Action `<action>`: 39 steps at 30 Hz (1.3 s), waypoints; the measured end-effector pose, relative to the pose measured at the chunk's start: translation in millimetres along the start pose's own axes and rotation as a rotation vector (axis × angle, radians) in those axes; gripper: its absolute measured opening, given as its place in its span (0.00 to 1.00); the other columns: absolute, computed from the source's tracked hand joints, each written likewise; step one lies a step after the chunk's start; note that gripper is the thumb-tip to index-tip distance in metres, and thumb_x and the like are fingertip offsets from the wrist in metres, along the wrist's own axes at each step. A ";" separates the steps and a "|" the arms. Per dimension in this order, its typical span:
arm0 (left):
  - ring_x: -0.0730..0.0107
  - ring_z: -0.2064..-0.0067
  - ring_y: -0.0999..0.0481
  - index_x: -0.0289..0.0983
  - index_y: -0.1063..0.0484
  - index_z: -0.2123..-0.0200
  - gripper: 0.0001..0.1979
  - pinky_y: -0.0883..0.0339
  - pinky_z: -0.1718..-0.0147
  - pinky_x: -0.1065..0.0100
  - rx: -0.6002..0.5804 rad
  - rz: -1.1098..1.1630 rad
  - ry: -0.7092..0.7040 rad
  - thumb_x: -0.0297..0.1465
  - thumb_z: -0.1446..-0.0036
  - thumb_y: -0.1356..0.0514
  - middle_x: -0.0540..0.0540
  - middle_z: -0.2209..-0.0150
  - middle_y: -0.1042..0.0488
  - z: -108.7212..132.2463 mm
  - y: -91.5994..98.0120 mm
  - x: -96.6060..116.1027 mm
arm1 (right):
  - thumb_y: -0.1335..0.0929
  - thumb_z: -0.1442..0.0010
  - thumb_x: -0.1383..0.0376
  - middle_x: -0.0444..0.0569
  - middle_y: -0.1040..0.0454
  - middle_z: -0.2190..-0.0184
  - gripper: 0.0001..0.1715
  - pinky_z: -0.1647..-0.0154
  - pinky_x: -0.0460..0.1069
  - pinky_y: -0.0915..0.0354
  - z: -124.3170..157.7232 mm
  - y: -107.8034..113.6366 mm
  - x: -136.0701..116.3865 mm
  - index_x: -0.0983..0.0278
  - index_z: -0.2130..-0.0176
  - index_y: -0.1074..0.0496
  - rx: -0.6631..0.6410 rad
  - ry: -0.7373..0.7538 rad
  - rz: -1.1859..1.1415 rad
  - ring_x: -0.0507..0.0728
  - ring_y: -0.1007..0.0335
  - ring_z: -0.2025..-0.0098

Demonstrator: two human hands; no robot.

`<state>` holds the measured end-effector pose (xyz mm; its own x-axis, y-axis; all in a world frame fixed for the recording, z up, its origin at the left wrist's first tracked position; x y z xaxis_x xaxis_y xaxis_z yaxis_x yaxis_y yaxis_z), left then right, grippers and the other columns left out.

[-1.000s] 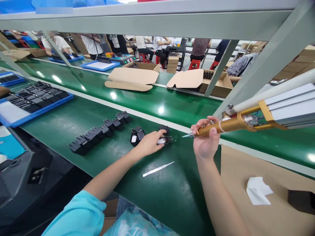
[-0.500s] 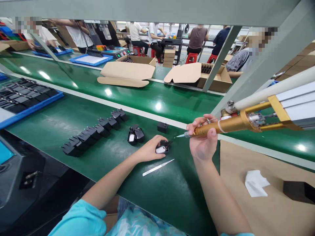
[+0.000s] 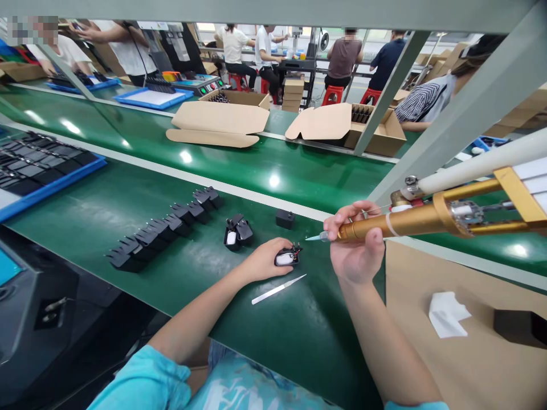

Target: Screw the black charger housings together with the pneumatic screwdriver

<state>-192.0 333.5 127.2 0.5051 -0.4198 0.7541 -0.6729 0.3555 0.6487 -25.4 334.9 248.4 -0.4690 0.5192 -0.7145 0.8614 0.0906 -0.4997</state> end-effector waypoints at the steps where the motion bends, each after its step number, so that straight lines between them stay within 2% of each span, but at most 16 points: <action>1: 0.58 0.51 0.24 0.40 0.31 0.52 0.19 0.31 0.50 0.60 -0.014 -0.049 0.019 0.34 0.47 0.34 0.44 0.52 0.25 1.3 0.0 -0.3 | 0.31 0.46 0.49 0.39 0.29 0.72 0.20 0.71 0.50 0.34 0.6 -1.1 -0.3 0.56 0.59 0.31 -0.007 0.003 -0.015 0.48 0.36 0.80; 3: 0.57 0.56 0.22 0.40 0.33 0.54 0.17 0.30 0.57 0.61 -0.028 -0.134 0.072 0.38 0.45 0.35 0.46 0.56 0.23 3.3 0.8 -2.5 | 0.30 0.46 0.50 0.39 0.28 0.72 0.20 0.72 0.50 0.34 2.5 -4.4 -1.2 0.57 0.58 0.30 -0.026 0.011 -0.043 0.48 0.35 0.80; 6: 0.57 0.60 0.20 0.41 0.36 0.53 0.18 0.30 0.62 0.62 0.044 -0.173 0.142 0.42 0.42 0.38 0.46 0.58 0.22 5.4 5.9 -3.3 | 0.30 0.46 0.49 0.40 0.28 0.72 0.19 0.73 0.50 0.34 6.9 -11.1 -2.1 0.57 0.58 0.29 -0.059 0.006 -0.062 0.49 0.35 0.80; 10: 0.59 0.60 0.20 0.41 0.36 0.52 0.19 0.31 0.62 0.64 0.166 -0.136 0.156 0.41 0.43 0.37 0.48 0.59 0.22 7.7 12.6 6.0 | 0.30 0.45 0.50 0.40 0.27 0.71 0.19 0.72 0.50 0.34 13.2 -18.6 -2.6 0.58 0.58 0.29 -0.093 -0.009 -0.082 0.49 0.34 0.80; 14: 0.62 0.58 0.22 0.41 0.32 0.55 0.17 0.31 0.59 0.65 0.312 -0.046 0.089 0.38 0.46 0.34 0.48 0.58 0.23 9.6 23.4 18.3 | 0.30 0.46 0.48 0.40 0.28 0.72 0.20 0.73 0.51 0.33 15.6 -19.9 -4.8 0.57 0.59 0.29 -0.100 0.002 -0.050 0.49 0.35 0.81; 18: 0.64 0.60 0.23 0.40 0.31 0.57 0.17 0.30 0.58 0.64 0.381 0.031 0.064 0.37 0.48 0.33 0.49 0.60 0.23 11.1 30.1 22.5 | 0.31 0.45 0.49 0.40 0.27 0.72 0.19 0.73 0.50 0.34 14.3 -19.6 -6.2 0.58 0.59 0.28 -0.089 0.011 -0.058 0.49 0.34 0.81; 22: 0.65 0.60 0.23 0.40 0.31 0.57 0.17 0.30 0.58 0.65 0.397 0.031 0.024 0.36 0.49 0.32 0.49 0.60 0.23 12.8 30.4 27.8 | 0.31 0.44 0.50 0.40 0.27 0.72 0.18 0.73 0.50 0.35 13.4 -20.7 -6.1 0.58 0.59 0.28 -0.093 0.028 -0.072 0.49 0.34 0.81; 27: 0.65 0.60 0.22 0.39 0.30 0.56 0.17 0.30 0.59 0.65 0.419 0.022 -0.018 0.35 0.48 0.32 0.48 0.60 0.23 14.6 30.0 33.2 | 0.32 0.41 0.52 0.40 0.28 0.71 0.13 0.71 0.51 0.34 14.4 -20.4 -7.2 0.59 0.65 0.29 -0.111 0.051 -0.054 0.49 0.33 0.80; 39: 0.64 0.58 0.23 0.39 0.32 0.54 0.17 0.30 0.58 0.64 0.385 0.023 0.020 0.32 0.48 0.36 0.47 0.58 0.24 13.0 24.6 30.4 | 0.31 0.45 0.48 0.41 0.27 0.72 0.19 0.73 0.50 0.35 13.0 -22.4 -8.4 0.58 0.60 0.27 -0.099 0.036 -0.066 0.49 0.34 0.81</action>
Point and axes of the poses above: each hand's wrist, its own z-axis away from the middle knuckle, its own y-axis out of the back of the hand, x = y × z, the point moved 6 cm from there along -z, towards the middle knuckle
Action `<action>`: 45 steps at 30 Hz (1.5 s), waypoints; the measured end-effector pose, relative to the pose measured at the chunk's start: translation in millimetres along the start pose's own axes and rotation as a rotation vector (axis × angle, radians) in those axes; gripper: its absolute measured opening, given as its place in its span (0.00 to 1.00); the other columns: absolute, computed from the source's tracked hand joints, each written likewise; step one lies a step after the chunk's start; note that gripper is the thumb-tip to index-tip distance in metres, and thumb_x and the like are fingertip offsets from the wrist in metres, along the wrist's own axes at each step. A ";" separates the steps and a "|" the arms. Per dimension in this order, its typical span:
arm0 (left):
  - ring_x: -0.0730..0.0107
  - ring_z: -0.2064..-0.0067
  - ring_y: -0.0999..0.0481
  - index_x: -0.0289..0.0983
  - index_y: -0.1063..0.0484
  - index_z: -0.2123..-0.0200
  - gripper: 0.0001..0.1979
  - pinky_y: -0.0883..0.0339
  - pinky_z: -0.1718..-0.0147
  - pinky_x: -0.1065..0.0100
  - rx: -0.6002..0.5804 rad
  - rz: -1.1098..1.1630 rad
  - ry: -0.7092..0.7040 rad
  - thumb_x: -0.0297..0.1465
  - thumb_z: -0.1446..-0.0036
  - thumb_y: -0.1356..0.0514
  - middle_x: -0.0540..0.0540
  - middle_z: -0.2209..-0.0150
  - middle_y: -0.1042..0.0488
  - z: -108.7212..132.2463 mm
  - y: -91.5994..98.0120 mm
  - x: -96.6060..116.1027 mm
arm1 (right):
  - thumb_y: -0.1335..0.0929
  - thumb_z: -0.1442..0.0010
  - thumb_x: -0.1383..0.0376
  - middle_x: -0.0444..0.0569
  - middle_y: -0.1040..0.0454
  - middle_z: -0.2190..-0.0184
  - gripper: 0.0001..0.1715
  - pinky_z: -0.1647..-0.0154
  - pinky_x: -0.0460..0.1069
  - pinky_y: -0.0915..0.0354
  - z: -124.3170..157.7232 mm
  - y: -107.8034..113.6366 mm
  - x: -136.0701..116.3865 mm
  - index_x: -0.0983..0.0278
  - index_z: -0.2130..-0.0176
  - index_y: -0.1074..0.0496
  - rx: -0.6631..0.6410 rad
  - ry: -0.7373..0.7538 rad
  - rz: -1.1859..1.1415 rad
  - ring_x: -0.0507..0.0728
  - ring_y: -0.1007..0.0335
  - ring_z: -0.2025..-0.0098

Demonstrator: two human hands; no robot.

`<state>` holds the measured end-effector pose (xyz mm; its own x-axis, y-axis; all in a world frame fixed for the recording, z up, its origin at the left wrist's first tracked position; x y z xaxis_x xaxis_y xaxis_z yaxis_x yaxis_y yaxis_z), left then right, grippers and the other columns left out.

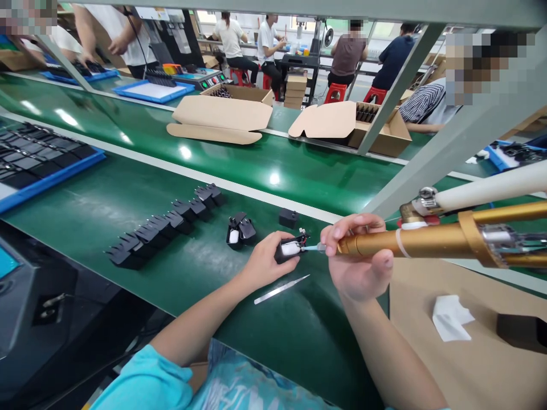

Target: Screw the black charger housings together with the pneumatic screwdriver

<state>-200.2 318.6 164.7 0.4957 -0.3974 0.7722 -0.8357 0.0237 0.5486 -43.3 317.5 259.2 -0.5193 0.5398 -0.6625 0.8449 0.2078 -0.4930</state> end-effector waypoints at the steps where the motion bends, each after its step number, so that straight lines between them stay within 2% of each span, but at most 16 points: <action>1: 0.64 0.58 0.23 0.39 0.33 0.53 0.18 0.30 0.58 0.64 -0.008 -0.002 0.011 0.31 0.48 0.37 0.47 0.58 0.24 0.2 -1.9 -1.0 | 0.31 0.45 0.48 0.41 0.27 0.72 0.20 0.73 0.50 0.34 0.3 -0.2 -0.1 0.58 0.60 0.27 0.000 0.000 0.001 0.49 0.34 0.81; 7: 0.64 0.59 0.23 0.39 0.32 0.52 0.18 0.30 0.60 0.64 -0.058 0.010 0.037 0.31 0.48 0.37 0.46 0.58 0.24 1.3 -14.8 -1.2 | 0.31 0.46 0.48 0.42 0.27 0.72 0.20 0.72 0.51 0.34 2.0 -4.0 -0.3 0.59 0.60 0.27 -0.007 -0.010 -0.037 0.50 0.34 0.80; 11: 0.67 0.63 0.23 0.39 0.31 0.52 0.19 0.30 0.64 0.66 -0.074 0.044 0.022 0.32 0.48 0.35 0.47 0.60 0.23 1.5 -21.0 5.8 | 0.31 0.46 0.49 0.41 0.27 0.72 0.20 0.73 0.51 0.34 3.6 -7.1 -0.4 0.58 0.59 0.27 -0.012 -0.021 -0.047 0.50 0.34 0.81; 16: 0.68 0.63 0.22 0.40 0.31 0.53 0.18 0.28 0.64 0.68 -0.017 0.142 -0.056 0.32 0.47 0.34 0.47 0.58 0.22 3.8 -19.7 19.9 | 0.31 0.45 0.48 0.41 0.28 0.71 0.20 0.72 0.51 0.33 9.5 -12.4 -1.0 0.58 0.58 0.28 -0.049 -0.037 -0.049 0.49 0.34 0.80; 20: 0.67 0.61 0.20 0.40 0.31 0.54 0.18 0.27 0.62 0.67 0.066 0.129 -0.134 0.33 0.48 0.33 0.47 0.58 0.21 6.2 -13.4 27.3 | 0.33 0.42 0.48 0.41 0.30 0.70 0.17 0.73 0.51 0.32 14.4 -16.5 -2.4 0.58 0.62 0.30 -0.085 -0.025 -0.030 0.49 0.34 0.80; 23: 0.65 0.61 0.20 0.40 0.31 0.55 0.18 0.26 0.61 0.66 0.069 0.114 -0.134 0.34 0.48 0.33 0.46 0.58 0.20 6.1 -12.0 27.4 | 0.33 0.42 0.48 0.41 0.31 0.70 0.17 0.75 0.51 0.32 15.3 -17.6 -3.0 0.58 0.63 0.30 -0.086 -0.017 -0.021 0.49 0.34 0.80; 29: 0.64 0.61 0.20 0.41 0.31 0.54 0.17 0.27 0.61 0.65 0.020 0.076 -0.058 0.37 0.47 0.34 0.47 0.59 0.20 5.5 -13.4 22.4 | 0.32 0.45 0.47 0.42 0.30 0.71 0.21 0.75 0.51 0.34 11.3 -16.7 -1.9 0.57 0.58 0.29 -0.076 -0.038 -0.037 0.49 0.35 0.81; 34: 0.64 0.60 0.21 0.41 0.33 0.54 0.17 0.29 0.61 0.65 -0.042 -0.023 0.065 0.37 0.46 0.35 0.49 0.59 0.21 2.3 -13.3 4.7 | 0.30 0.47 0.47 0.40 0.29 0.71 0.22 0.74 0.51 0.34 6.2 -9.5 -0.7 0.56 0.58 0.31 -0.038 -0.010 0.020 0.49 0.36 0.82; 41: 0.59 0.56 0.23 0.40 0.33 0.57 0.15 0.30 0.58 0.61 -0.278 -0.150 0.111 0.33 0.48 0.35 0.47 0.58 0.24 -6.0 -16.7 -20.5 | 0.30 0.46 0.56 0.40 0.30 0.68 0.21 0.71 0.52 0.34 -0.4 8.5 3.2 0.54 0.52 0.34 0.059 0.016 0.059 0.48 0.36 0.80; 45: 0.56 0.53 0.23 0.40 0.31 0.53 0.21 0.29 0.55 0.58 -0.359 -0.069 0.191 0.40 0.49 0.33 0.45 0.54 0.23 -8.2 -21.3 -29.9 | 0.31 0.45 0.58 0.40 0.32 0.65 0.18 0.70 0.52 0.34 -2.4 17.8 4.2 0.52 0.54 0.35 0.155 0.031 0.083 0.47 0.37 0.80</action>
Point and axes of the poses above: each hand's wrist, its own z-axis away from the middle knuckle, its own y-axis out of the back of the hand, x = y × z, the point moved 6 cm from there along -z, towards the middle knuckle
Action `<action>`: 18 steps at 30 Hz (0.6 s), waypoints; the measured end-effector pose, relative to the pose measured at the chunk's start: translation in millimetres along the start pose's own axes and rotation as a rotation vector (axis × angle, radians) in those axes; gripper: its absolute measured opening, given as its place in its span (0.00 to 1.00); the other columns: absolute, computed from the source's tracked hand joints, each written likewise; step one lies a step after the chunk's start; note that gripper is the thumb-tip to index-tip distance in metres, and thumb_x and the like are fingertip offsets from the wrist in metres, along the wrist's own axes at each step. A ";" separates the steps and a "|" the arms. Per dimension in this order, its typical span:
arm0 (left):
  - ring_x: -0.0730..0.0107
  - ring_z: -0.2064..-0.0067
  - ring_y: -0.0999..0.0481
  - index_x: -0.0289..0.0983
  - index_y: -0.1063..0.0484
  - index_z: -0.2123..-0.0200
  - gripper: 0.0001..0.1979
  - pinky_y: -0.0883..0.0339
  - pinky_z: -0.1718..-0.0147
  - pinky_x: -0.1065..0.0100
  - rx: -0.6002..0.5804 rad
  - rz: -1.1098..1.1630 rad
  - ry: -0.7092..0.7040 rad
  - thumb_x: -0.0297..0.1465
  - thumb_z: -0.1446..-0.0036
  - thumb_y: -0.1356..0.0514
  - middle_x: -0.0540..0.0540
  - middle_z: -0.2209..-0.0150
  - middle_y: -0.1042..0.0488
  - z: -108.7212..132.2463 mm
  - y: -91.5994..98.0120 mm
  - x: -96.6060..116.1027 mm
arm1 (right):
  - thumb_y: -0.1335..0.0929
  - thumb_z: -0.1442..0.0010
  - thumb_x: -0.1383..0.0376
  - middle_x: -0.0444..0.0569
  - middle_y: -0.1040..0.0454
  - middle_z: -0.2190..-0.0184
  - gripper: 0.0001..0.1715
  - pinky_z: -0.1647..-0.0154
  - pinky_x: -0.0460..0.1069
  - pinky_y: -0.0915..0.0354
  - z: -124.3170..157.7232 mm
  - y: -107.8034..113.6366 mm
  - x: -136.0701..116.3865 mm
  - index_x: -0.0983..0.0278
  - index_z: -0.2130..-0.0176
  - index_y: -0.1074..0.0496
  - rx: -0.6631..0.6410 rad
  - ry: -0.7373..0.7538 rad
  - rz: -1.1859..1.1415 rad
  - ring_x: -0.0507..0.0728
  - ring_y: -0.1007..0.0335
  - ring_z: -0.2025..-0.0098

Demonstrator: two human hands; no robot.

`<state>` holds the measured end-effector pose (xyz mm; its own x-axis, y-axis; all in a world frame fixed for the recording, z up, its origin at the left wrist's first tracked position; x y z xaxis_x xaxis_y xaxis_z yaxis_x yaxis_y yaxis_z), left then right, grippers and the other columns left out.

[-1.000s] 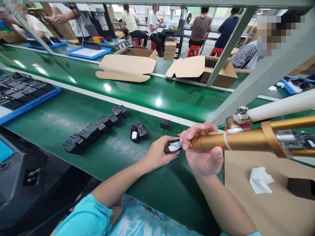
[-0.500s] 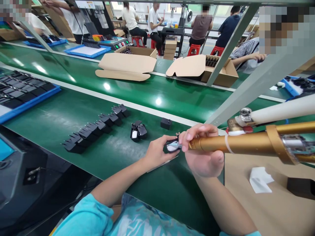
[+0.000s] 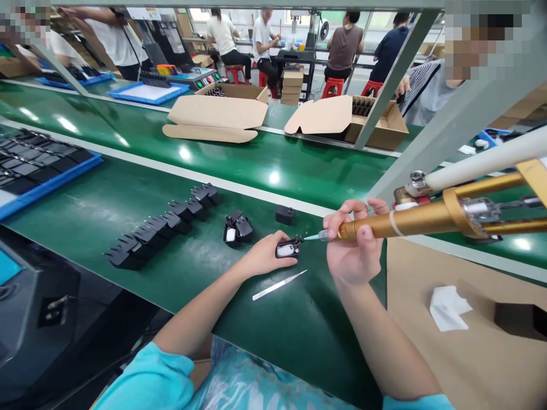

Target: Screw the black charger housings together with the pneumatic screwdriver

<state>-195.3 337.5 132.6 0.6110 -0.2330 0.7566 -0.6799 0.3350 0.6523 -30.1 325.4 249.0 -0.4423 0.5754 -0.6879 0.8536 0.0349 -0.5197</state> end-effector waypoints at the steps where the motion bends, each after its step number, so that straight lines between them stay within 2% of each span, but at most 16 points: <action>1: 0.55 0.51 0.23 0.40 0.31 0.51 0.24 0.30 0.52 0.56 0.004 0.042 0.012 0.42 0.49 0.33 0.44 0.52 0.23 -2.3 -1.2 -1.7 | 0.31 0.46 0.58 0.39 0.32 0.65 0.18 0.70 0.52 0.34 -0.4 1.2 0.7 0.52 0.55 0.36 0.016 -0.004 0.010 0.47 0.37 0.80; 3: 0.55 0.46 0.25 0.40 0.32 0.47 0.27 0.33 0.46 0.54 0.019 0.150 0.013 0.44 0.48 0.34 0.42 0.47 0.25 -8.4 -5.6 -4.2 | 0.31 0.46 0.58 0.39 0.32 0.64 0.18 0.70 0.52 0.34 -0.8 2.3 1.6 0.51 0.55 0.36 0.032 -0.008 0.014 0.47 0.37 0.80; 5: 0.58 0.44 0.26 0.40 0.32 0.46 0.24 0.36 0.42 0.55 0.011 0.275 -0.018 0.41 0.44 0.36 0.42 0.45 0.25 -14.8 -13.3 -4.5 | 0.31 0.47 0.58 0.39 0.32 0.64 0.19 0.70 0.51 0.34 -0.5 2.1 1.8 0.51 0.55 0.36 0.032 -0.002 -0.002 0.46 0.36 0.80; 7: 0.62 0.47 0.24 0.40 0.30 0.49 0.17 0.34 0.45 0.58 0.012 0.368 -0.069 0.37 0.41 0.40 0.44 0.49 0.23 -19.1 -19.8 -2.7 | 0.30 0.47 0.58 0.39 0.32 0.64 0.20 0.70 0.51 0.34 0.3 1.2 1.9 0.51 0.54 0.36 0.024 -0.002 -0.016 0.46 0.36 0.80; 9: 0.65 0.52 0.22 0.39 0.31 0.52 0.13 0.31 0.49 0.61 0.061 0.379 -0.124 0.33 0.40 0.43 0.46 0.54 0.21 -20.1 -21.2 -0.3 | 0.30 0.46 0.58 0.39 0.32 0.64 0.21 0.69 0.52 0.33 1.2 0.1 2.3 0.50 0.52 0.36 0.015 -0.015 -0.013 0.47 0.36 0.80; 12: 0.67 0.57 0.22 0.40 0.32 0.55 0.12 0.30 0.52 0.62 0.137 0.249 -0.191 0.28 0.43 0.44 0.49 0.58 0.21 -17.3 -18.4 3.3 | 0.30 0.46 0.57 0.39 0.32 0.64 0.23 0.69 0.52 0.33 1.8 -1.4 2.6 0.51 0.51 0.36 0.003 -0.032 -0.003 0.47 0.36 0.79; 15: 0.66 0.58 0.25 0.38 0.30 0.57 0.13 0.31 0.55 0.63 0.186 0.071 -0.254 0.24 0.47 0.45 0.47 0.60 0.24 -12.3 -12.5 8.4 | 0.30 0.46 0.57 0.39 0.32 0.65 0.22 0.70 0.51 0.33 1.7 -2.3 2.3 0.51 0.52 0.36 -0.002 -0.030 -0.015 0.47 0.37 0.80; 18: 0.61 0.54 0.28 0.37 0.30 0.52 0.18 0.34 0.53 0.59 0.183 -0.098 -0.293 0.23 0.46 0.47 0.43 0.57 0.25 -5.3 -6.9 15.2 | 0.30 0.46 0.59 0.39 0.31 0.65 0.20 0.70 0.51 0.33 1.5 -3.0 2.1 0.53 0.53 0.35 -0.016 -0.024 -0.057 0.47 0.36 0.79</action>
Point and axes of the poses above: each hand's wrist, its own z-axis away from the middle knuckle, its own y-axis out of the back of the hand, x = y × z, the point moved 6 cm from there along -z, towards the middle knuckle
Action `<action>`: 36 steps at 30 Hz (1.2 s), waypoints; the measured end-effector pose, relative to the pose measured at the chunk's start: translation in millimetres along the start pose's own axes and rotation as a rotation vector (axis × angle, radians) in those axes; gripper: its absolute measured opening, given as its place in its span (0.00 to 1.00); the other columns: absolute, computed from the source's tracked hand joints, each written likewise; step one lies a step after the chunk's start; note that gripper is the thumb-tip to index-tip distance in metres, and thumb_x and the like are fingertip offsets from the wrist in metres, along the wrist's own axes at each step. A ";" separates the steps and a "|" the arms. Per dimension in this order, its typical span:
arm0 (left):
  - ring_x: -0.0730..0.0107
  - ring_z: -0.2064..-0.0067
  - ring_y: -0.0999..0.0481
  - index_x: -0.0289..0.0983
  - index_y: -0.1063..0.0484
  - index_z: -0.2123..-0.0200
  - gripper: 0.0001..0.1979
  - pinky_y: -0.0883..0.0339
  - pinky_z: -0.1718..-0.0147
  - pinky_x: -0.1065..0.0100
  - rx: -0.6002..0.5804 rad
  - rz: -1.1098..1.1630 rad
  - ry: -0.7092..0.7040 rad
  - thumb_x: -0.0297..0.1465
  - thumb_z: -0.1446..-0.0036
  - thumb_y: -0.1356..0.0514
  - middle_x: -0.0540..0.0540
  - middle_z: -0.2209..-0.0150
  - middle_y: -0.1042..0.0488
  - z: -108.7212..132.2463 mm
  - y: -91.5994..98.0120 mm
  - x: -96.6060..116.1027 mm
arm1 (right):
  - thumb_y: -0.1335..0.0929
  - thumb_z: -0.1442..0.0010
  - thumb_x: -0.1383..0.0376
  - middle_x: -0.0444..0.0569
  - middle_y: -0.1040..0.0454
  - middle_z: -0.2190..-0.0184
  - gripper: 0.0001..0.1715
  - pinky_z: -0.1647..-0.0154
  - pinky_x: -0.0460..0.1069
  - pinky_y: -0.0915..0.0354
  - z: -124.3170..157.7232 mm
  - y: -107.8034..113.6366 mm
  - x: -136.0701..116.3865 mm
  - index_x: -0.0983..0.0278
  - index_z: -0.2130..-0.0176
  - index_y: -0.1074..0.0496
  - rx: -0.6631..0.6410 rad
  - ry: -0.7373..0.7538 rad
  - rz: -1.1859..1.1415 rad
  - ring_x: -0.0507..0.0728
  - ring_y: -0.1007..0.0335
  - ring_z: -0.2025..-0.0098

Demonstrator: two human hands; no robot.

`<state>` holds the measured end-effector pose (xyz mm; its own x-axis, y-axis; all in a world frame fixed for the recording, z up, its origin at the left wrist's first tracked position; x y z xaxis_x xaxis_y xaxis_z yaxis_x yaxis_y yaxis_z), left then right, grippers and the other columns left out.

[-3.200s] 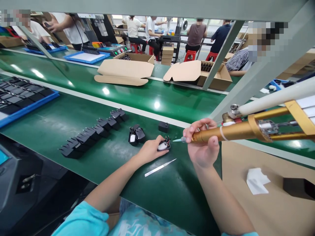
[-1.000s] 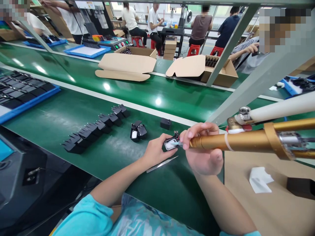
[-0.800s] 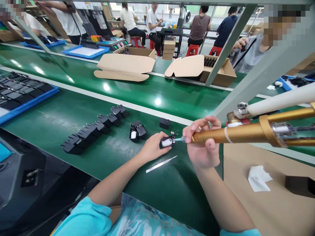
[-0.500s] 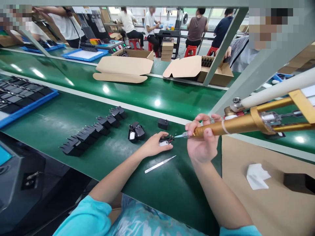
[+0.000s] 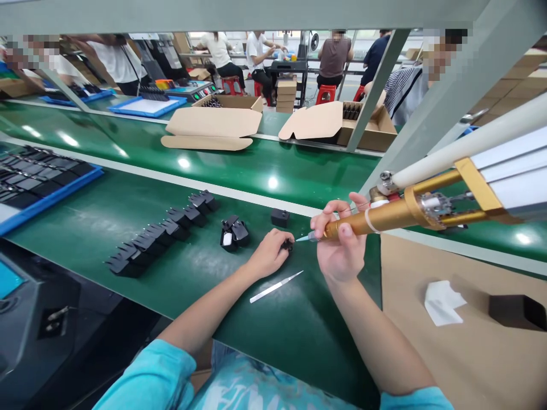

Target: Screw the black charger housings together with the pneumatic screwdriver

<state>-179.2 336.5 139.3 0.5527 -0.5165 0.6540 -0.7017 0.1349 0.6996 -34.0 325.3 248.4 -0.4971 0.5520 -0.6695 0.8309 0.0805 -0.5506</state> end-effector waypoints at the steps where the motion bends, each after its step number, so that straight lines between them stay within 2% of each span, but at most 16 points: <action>1: 0.60 0.52 0.29 0.37 0.31 0.48 0.20 0.35 0.52 0.58 -0.027 -0.042 -0.010 0.24 0.44 0.47 0.43 0.55 0.25 1.7 1.5 2.6 | 0.30 0.45 0.59 0.40 0.30 0.65 0.20 0.70 0.51 0.34 0.0 -0.1 0.1 0.53 0.53 0.34 -0.004 0.001 -0.014 0.47 0.36 0.79; 3: 0.58 0.50 0.30 0.39 0.35 0.41 0.23 0.36 0.51 0.56 -0.073 -0.093 -0.019 0.27 0.39 0.47 0.42 0.51 0.25 5.5 3.9 6.9 | 0.30 0.45 0.60 0.40 0.30 0.65 0.20 0.71 0.50 0.34 0.2 -0.2 0.5 0.53 0.52 0.34 -0.009 -0.002 -0.027 0.47 0.35 0.79; 6: 0.60 0.52 0.29 0.40 0.37 0.39 0.21 0.33 0.52 0.58 -0.049 -0.108 -0.008 0.33 0.34 0.49 0.43 0.52 0.24 9.7 7.8 8.4 | 0.30 0.46 0.59 0.39 0.30 0.66 0.21 0.72 0.50 0.34 0.3 -0.3 1.4 0.53 0.52 0.34 -0.006 -0.007 -0.026 0.47 0.36 0.80; 11: 0.66 0.58 0.23 0.40 0.27 0.48 0.14 0.28 0.55 0.63 0.077 -0.078 0.031 0.35 0.34 0.45 0.45 0.59 0.22 12.2 7.2 4.0 | 0.30 0.46 0.58 0.39 0.30 0.67 0.23 0.72 0.51 0.34 -0.2 -0.3 2.0 0.54 0.51 0.36 -0.001 -0.015 -0.007 0.47 0.37 0.80; 17: 0.66 0.51 0.23 0.43 0.24 0.53 0.11 0.30 0.50 0.63 0.128 -0.083 -0.060 0.34 0.35 0.45 0.46 0.52 0.22 12.3 -0.9 9.2 | 0.30 0.46 0.58 0.39 0.31 0.68 0.23 0.71 0.51 0.35 -0.7 -0.2 1.6 0.54 0.51 0.37 -0.017 -0.019 0.012 0.47 0.37 0.80; 20: 0.66 0.52 0.23 0.45 0.26 0.49 0.15 0.30 0.53 0.63 0.047 -0.165 -0.097 0.33 0.33 0.48 0.47 0.50 0.23 10.9 -4.1 7.1 | 0.30 0.46 0.59 0.38 0.30 0.68 0.23 0.71 0.51 0.35 -0.7 -0.2 1.4 0.54 0.51 0.36 -0.015 -0.013 -0.007 0.47 0.37 0.80; 23: 0.63 0.53 0.23 0.44 0.34 0.39 0.20 0.30 0.55 0.60 -0.083 -0.278 -0.144 0.32 0.31 0.51 0.44 0.46 0.25 9.7 -5.9 3.7 | 0.30 0.46 0.58 0.38 0.30 0.68 0.22 0.72 0.51 0.36 -1.0 -0.3 1.5 0.54 0.52 0.37 -0.010 -0.014 -0.006 0.47 0.37 0.80; 25: 0.61 0.53 0.23 0.41 0.39 0.36 0.22 0.30 0.54 0.58 -0.139 -0.317 -0.158 0.33 0.32 0.51 0.42 0.48 0.24 8.6 -5.1 1.4 | 0.30 0.46 0.58 0.38 0.31 0.68 0.22 0.72 0.51 0.36 -1.2 -0.3 1.4 0.54 0.52 0.37 -0.011 -0.014 0.000 0.47 0.37 0.80; 28: 0.60 0.50 0.23 0.41 0.36 0.38 0.21 0.31 0.51 0.58 -0.179 -0.289 -0.173 0.36 0.32 0.49 0.41 0.49 0.23 6.3 -3.2 0.0 | 0.30 0.46 0.58 0.38 0.31 0.68 0.22 0.72 0.50 0.36 -1.2 0.1 1.4 0.54 0.52 0.37 -0.014 -0.018 -0.002 0.47 0.37 0.80; 32: 0.63 0.45 0.26 0.45 0.33 0.41 0.18 0.32 0.47 0.60 -0.245 -0.245 -0.228 0.36 0.31 0.51 0.45 0.43 0.28 3.1 -3.4 0.8 | 0.30 0.45 0.59 0.38 0.30 0.67 0.22 0.72 0.50 0.36 -0.9 0.7 2.0 0.54 0.51 0.36 -0.022 -0.020 -0.022 0.47 0.37 0.79; 34: 0.63 0.47 0.25 0.44 0.33 0.42 0.18 0.31 0.49 0.62 -0.302 -0.295 -0.262 0.38 0.31 0.51 0.44 0.46 0.26 1.6 -4.7 1.0 | 0.30 0.45 0.60 0.39 0.30 0.67 0.22 0.71 0.50 0.36 -0.8 0.9 1.9 0.54 0.51 0.36 -0.027 -0.018 -0.041 0.47 0.36 0.78; 36: 0.63 0.53 0.24 0.42 0.32 0.43 0.19 0.29 0.55 0.64 -0.356 -0.389 -0.284 0.41 0.31 0.51 0.44 0.54 0.26 0.0 -5.9 0.6 | 0.30 0.44 0.61 0.39 0.30 0.67 0.21 0.71 0.50 0.36 -0.8 0.9 2.0 0.54 0.51 0.35 -0.032 -0.019 -0.062 0.47 0.35 0.78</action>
<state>-174.8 335.4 135.5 0.5626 -0.7842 0.2617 -0.2507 0.1399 0.9579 -34.0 327.1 246.9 -0.5524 0.5292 -0.6441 0.8057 0.1410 -0.5753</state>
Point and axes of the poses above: each hand's wrist, its own z-axis away from the middle knuckle, its own y-axis out of the back of the hand, x = y × z, the point moved 6 cm from there along -z, towards the middle knuckle
